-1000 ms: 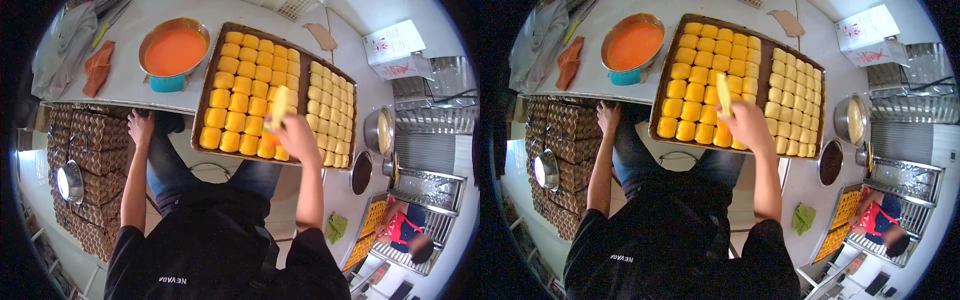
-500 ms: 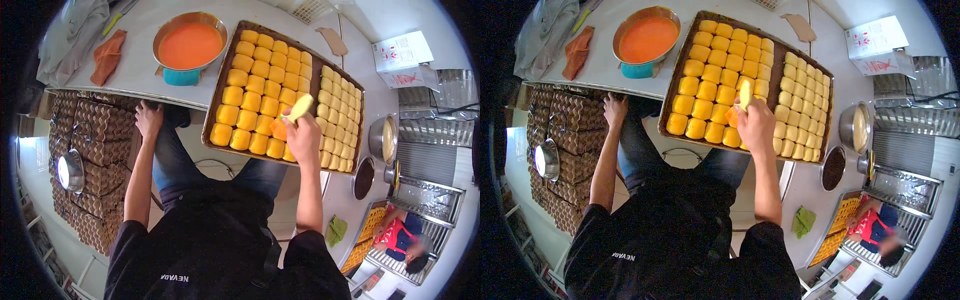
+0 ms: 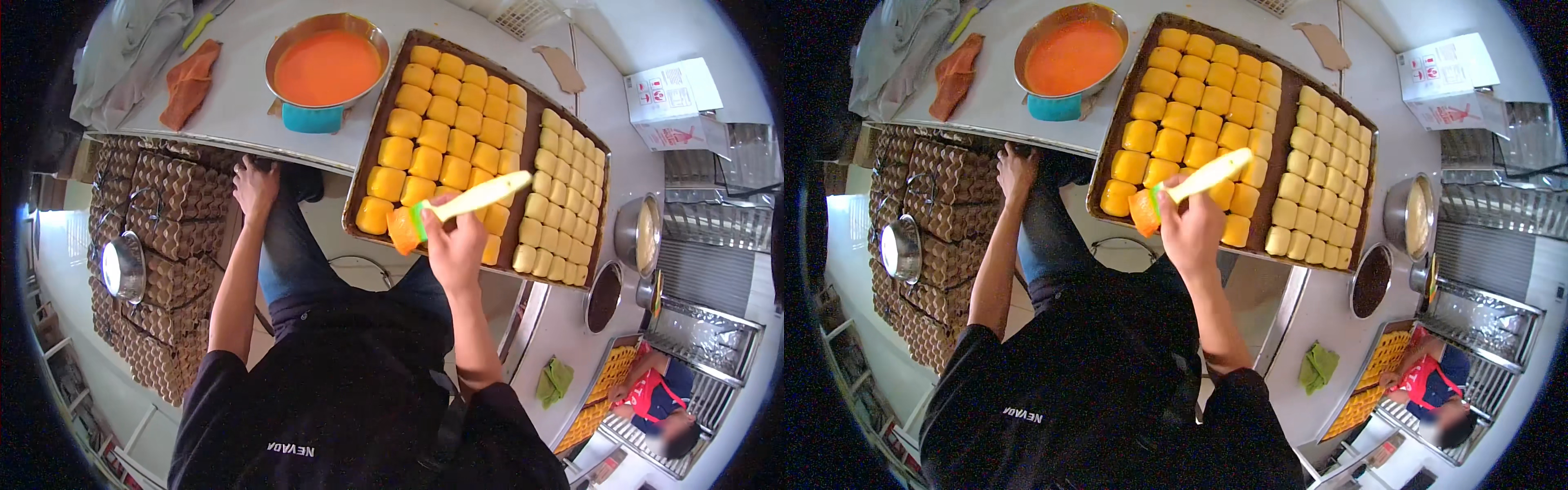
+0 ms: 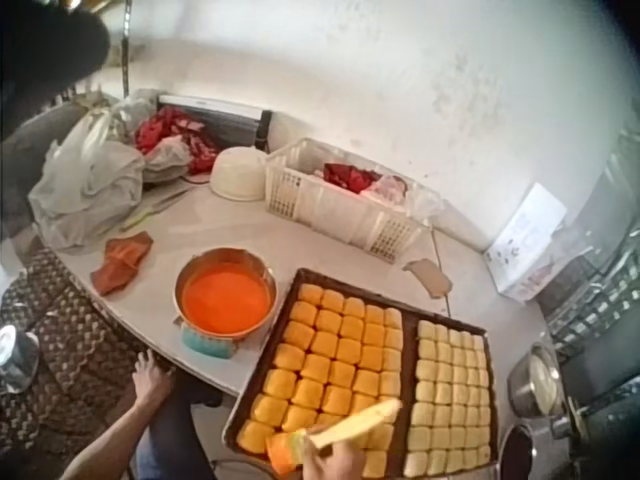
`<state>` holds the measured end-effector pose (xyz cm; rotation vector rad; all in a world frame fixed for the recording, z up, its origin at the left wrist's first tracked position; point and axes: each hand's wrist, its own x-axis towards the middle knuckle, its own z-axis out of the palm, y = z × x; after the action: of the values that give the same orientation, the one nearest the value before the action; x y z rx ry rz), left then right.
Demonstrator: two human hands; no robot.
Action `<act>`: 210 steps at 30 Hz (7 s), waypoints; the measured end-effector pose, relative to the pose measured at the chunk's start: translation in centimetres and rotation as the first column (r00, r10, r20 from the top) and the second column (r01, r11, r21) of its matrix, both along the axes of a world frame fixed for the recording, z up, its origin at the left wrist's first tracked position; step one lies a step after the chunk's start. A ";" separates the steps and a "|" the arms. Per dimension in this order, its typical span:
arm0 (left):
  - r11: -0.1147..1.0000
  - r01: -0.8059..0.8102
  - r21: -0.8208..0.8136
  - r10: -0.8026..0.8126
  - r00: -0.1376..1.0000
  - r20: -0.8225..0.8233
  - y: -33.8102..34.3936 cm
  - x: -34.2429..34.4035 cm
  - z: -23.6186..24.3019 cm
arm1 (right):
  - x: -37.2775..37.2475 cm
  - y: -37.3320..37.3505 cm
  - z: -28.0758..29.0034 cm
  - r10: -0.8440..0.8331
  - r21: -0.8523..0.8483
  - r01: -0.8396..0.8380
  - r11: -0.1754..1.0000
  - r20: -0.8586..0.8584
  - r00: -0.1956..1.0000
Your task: Brush egg wash or glaze onto small bread rolls on a baking tray.
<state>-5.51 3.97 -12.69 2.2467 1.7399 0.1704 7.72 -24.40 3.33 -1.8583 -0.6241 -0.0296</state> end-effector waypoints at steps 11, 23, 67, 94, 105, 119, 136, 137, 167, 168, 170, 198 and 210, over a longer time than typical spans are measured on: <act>1.000 0.010 0.011 -0.010 1.000 -0.003 -0.2 -0.3 -0.1 | 3.6 -1.9 1.8 -0.078 0.007 0.080 0.997 -0.179 0.981; 0.999 0.015 0.040 -0.015 1.000 -0.006 -0.1 0.3 -0.4 | 6.1 -11.4 1.0 -0.095 -0.020 0.107 0.994 0.318 0.943; 0.998 -0.038 -0.051 0.041 0.997 0.070 0.1 -0.5 0.4 | 7.6 20.2 3.6 0.334 0.188 -0.404 0.895 0.316 0.888; 0.998 0.012 0.058 -0.009 0.999 -0.050 0.2 -0.5 -1.2 | 17.7 -8.0 3.4 0.375 -0.308 -0.440 0.844 -0.249 0.893; 0.919 0.324 0.224 -0.262 0.928 -0.267 3.1 -4.3 -5.4 | 27.0 -2.6 -1.4 0.248 -0.197 -0.233 0.952 0.055 0.967; 0.895 0.346 0.282 -0.313 0.937 -0.156 0.9 -0.1 -3.6 | 27.4 2.4 -1.2 0.070 -0.247 0.011 0.969 0.316 0.946; 0.955 0.230 0.186 -0.210 0.971 -0.117 -0.2 1.4 -1.2 | 26.0 2.1 -1.3 -0.242 -0.147 0.261 0.954 0.135 0.961; 0.977 0.157 0.144 -0.142 0.984 -0.104 -0.4 1.5 -0.8 | 26.6 -0.3 -1.5 -0.291 -0.179 0.300 0.937 0.075 0.954; 0.992 0.110 0.058 -0.102 0.988 -0.116 0.0 1.2 -1.8 | 15.8 -6.2 0.7 -0.304 -0.355 0.361 0.863 0.205 0.930; 0.993 0.106 0.052 -0.099 0.988 -0.120 0.0 1.1 -1.4 | 15.1 -5.8 0.6 -0.311 -0.352 0.365 0.862 0.201 0.929; 0.993 0.110 0.050 -0.103 0.986 -0.128 -0.2 1.1 -1.3 | 13.9 -3.7 0.4 -0.160 -0.134 0.161 0.978 0.024 0.987; 0.989 0.120 0.084 -0.115 0.992 -0.058 0.9 0.5 -2.7 | 3.7 -8.9 -0.1 -0.311 -0.062 0.315 0.947 0.060 0.948; 0.984 0.144 0.105 -0.138 0.988 -0.062 1.7 0.1 -3.7 | 1.2 -9.3 -0.1 -0.432 -0.194 0.461 0.866 0.175 0.885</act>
<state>-5.38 5.70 -16.36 2.4652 1.6258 0.1796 8.92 -33.66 3.26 -2.2094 -0.2729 -0.4002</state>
